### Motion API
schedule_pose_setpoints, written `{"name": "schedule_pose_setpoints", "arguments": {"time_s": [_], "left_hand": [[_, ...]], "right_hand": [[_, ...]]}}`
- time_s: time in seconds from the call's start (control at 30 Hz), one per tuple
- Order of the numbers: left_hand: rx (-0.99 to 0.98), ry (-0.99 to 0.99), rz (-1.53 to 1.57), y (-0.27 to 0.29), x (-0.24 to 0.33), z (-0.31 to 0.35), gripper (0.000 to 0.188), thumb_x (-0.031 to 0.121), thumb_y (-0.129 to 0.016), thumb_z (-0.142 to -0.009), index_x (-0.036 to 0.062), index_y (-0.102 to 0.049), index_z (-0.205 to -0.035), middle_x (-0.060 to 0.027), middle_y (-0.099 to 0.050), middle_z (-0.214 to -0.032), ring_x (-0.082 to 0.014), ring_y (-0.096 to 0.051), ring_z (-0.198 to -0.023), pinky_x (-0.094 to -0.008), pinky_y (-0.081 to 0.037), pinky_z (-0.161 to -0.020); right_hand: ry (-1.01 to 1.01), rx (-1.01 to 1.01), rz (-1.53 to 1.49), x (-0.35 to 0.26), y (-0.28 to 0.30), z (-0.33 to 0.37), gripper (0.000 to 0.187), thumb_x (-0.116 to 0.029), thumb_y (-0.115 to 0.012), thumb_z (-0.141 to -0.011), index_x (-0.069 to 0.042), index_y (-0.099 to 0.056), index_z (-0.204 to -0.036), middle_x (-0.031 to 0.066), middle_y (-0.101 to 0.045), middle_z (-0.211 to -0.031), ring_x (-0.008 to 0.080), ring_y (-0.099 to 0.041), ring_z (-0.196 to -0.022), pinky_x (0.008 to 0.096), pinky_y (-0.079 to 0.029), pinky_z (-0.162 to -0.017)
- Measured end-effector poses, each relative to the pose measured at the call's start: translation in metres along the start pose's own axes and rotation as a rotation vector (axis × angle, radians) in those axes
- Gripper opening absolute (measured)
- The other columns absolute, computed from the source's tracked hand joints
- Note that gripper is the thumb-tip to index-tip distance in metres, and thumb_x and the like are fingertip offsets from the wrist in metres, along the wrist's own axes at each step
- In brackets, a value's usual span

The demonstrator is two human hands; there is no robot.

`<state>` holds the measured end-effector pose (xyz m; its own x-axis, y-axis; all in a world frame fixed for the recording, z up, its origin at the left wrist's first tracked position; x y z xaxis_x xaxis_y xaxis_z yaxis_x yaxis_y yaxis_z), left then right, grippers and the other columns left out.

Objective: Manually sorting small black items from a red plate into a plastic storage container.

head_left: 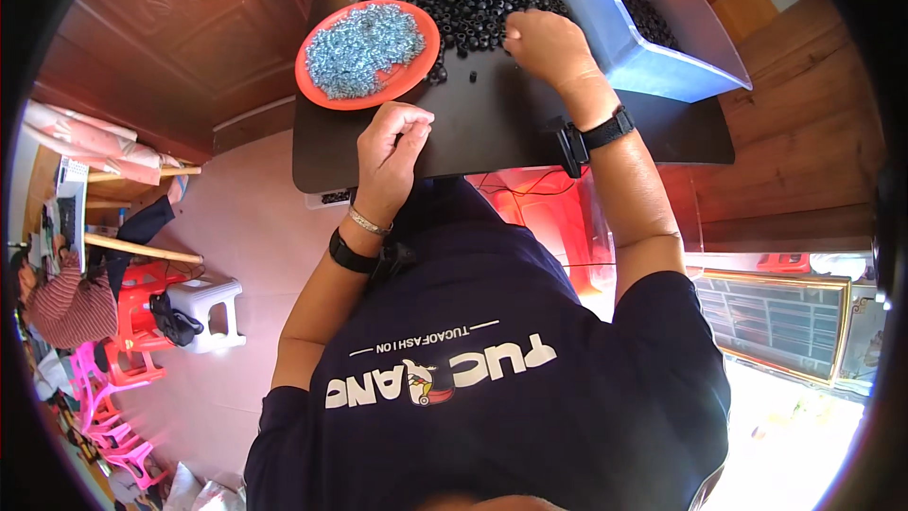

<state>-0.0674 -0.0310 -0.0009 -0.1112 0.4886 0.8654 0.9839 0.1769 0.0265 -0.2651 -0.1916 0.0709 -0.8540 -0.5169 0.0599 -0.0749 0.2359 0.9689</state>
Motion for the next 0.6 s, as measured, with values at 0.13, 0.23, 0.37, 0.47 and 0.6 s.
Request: {"name": "schedule_pose_setpoints", "arguments": {"time_s": [0.13,0.23,0.37,0.47,0.6], "left_hand": [[-0.066,0.039,-0.039,0.001,0.002,0.001,0.010,0.003,-0.054,-0.091,-0.0027,-0.061,-0.095,-0.0079,-0.059,-0.097,-0.0132,-0.057,-0.085,-0.0268,-0.046,-0.078],[-0.064,0.030,-0.032,-0.001,0.004,0.002,0.010,0.002,-0.054,-0.090,-0.0027,-0.061,-0.095,-0.0078,-0.059,-0.097,-0.0129,-0.057,-0.084,-0.0265,-0.046,-0.077],[-0.062,0.014,-0.027,0.000,0.001,0.002,0.010,0.001,-0.054,-0.090,-0.0028,-0.061,-0.095,-0.0076,-0.059,-0.096,-0.0124,-0.057,-0.083,-0.0259,-0.046,-0.077],[-0.066,0.013,-0.041,-0.001,0.002,0.001,0.009,0.000,-0.054,-0.090,-0.0030,-0.061,-0.095,-0.0074,-0.059,-0.096,-0.0123,-0.057,-0.083,-0.0257,-0.046,-0.077],[-0.064,0.010,-0.039,0.000,0.001,0.002,0.009,0.000,-0.054,-0.090,-0.0031,-0.061,-0.094,-0.0072,-0.059,-0.096,-0.0121,-0.057,-0.083,-0.0256,-0.046,-0.077]], "right_hand": [[0.009,-0.050,0.015,0.012,-0.011,0.008,0.016,-0.015,-0.058,-0.081,-0.006,-0.068,-0.089,0.0173,-0.067,-0.092,0.0319,-0.067,-0.091,0.0415,-0.054,-0.079],[0.026,-0.044,0.032,0.020,-0.023,0.007,0.015,-0.012,-0.058,-0.081,-0.006,-0.068,-0.090,0.0168,-0.064,-0.096,0.0339,-0.065,-0.091,0.0430,-0.053,-0.080],[0.083,-0.045,0.011,0.018,-0.025,0.008,0.015,-0.009,-0.057,-0.081,-0.007,-0.068,-0.090,0.0154,-0.062,-0.095,0.0351,-0.063,-0.090,0.0441,-0.051,-0.080],[0.077,-0.029,0.003,0.019,-0.025,0.009,0.015,-0.009,-0.057,-0.080,-0.007,-0.068,-0.089,0.0161,-0.062,-0.095,0.0367,-0.062,-0.088,0.0445,-0.051,-0.079],[0.090,0.151,-0.178,0.019,-0.012,0.015,0.012,-0.005,-0.060,-0.081,-0.005,-0.068,-0.091,0.0116,-0.064,-0.092,0.0297,-0.065,-0.086,0.0390,-0.052,-0.077]]}}
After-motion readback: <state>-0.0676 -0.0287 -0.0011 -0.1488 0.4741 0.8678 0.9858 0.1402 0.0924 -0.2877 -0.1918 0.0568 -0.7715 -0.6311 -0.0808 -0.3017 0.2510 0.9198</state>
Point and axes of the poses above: each hand's wrist, its own z-axis away from the middle knuckle, its own y-axis out of the back of the hand, x = y × z, the point moved 1 cm from there along -z, towards the middle knuckle
